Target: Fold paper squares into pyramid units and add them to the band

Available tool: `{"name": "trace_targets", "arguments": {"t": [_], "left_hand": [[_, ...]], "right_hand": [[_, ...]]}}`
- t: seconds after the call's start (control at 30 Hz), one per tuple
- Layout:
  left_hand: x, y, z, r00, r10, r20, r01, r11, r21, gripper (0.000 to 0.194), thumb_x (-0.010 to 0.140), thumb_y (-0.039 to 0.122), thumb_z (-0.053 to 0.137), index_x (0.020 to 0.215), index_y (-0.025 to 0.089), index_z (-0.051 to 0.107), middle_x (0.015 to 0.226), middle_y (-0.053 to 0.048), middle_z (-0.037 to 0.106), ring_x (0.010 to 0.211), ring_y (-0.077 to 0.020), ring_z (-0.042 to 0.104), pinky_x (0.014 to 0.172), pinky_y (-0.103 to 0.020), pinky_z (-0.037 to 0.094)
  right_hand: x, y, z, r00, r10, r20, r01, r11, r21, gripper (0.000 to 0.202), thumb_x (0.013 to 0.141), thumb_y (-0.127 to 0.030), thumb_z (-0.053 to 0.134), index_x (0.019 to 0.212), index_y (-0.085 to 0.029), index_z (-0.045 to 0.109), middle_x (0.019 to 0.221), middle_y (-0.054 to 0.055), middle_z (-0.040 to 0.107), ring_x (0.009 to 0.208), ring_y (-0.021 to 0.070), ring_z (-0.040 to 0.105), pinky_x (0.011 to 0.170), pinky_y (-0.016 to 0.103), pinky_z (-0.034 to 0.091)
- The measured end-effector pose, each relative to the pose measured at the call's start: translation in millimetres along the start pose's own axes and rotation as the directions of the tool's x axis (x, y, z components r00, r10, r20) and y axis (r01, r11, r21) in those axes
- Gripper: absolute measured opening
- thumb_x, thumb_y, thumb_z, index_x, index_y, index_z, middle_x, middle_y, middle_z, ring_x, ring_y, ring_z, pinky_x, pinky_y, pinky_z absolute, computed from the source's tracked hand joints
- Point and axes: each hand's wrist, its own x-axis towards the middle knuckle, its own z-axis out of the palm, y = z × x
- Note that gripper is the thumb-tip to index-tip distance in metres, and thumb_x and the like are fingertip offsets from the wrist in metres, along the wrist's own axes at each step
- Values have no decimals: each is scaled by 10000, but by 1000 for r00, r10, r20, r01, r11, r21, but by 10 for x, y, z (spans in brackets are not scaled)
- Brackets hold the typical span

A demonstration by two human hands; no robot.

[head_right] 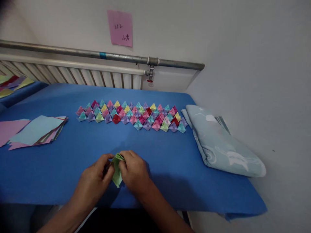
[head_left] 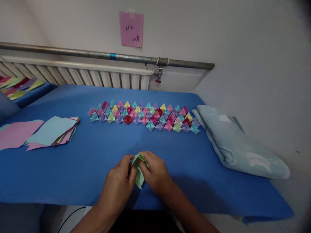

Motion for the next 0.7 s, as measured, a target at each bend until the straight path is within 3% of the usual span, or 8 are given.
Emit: {"name": "trace_targets", "arguments": {"t": [0.13,0.27,0.47,0.57,0.7], "left_hand": [[27,8,16,998,-65,9,66,993,-96,283,733,231,618,1014,248,650,744,-1,684,587,-189,591,610,-273,390],[56,8,12,999,-48,7,48,988,-149,289,744,208,583,1023,245,646,817,-4,703,640,-176,613,625,-265,423],[61,22,-9,997,-78,23,82,950,-302,194,763,261,588,941,239,662,800,13,675,611,-139,571,591,-236,419],[37,41,-42,978,-167,124,205,867,-455,188,743,296,636,919,235,664,787,13,664,648,-139,563,603,-226,417],[14,91,-118,925,-219,311,376,644,-666,303,691,286,696,986,236,646,918,-7,677,778,-156,589,683,-233,452]], "right_hand": [[-28,58,29,995,-83,-50,82,997,-9,274,805,-71,460,978,-199,629,891,41,666,828,176,614,761,278,481],[-45,109,42,979,-155,-129,164,984,65,405,783,-60,427,1113,-195,618,993,71,695,903,189,651,803,293,515],[-62,84,45,978,-25,-206,88,949,303,434,774,-35,425,1053,-259,671,996,9,723,893,156,675,790,267,525],[-82,57,42,974,51,-222,37,926,376,419,764,-37,428,992,-270,691,915,-11,716,801,147,668,723,256,526],[-86,31,22,964,33,-264,76,917,392,408,772,-32,423,970,-271,688,852,-13,685,745,132,645,664,232,505]]}}
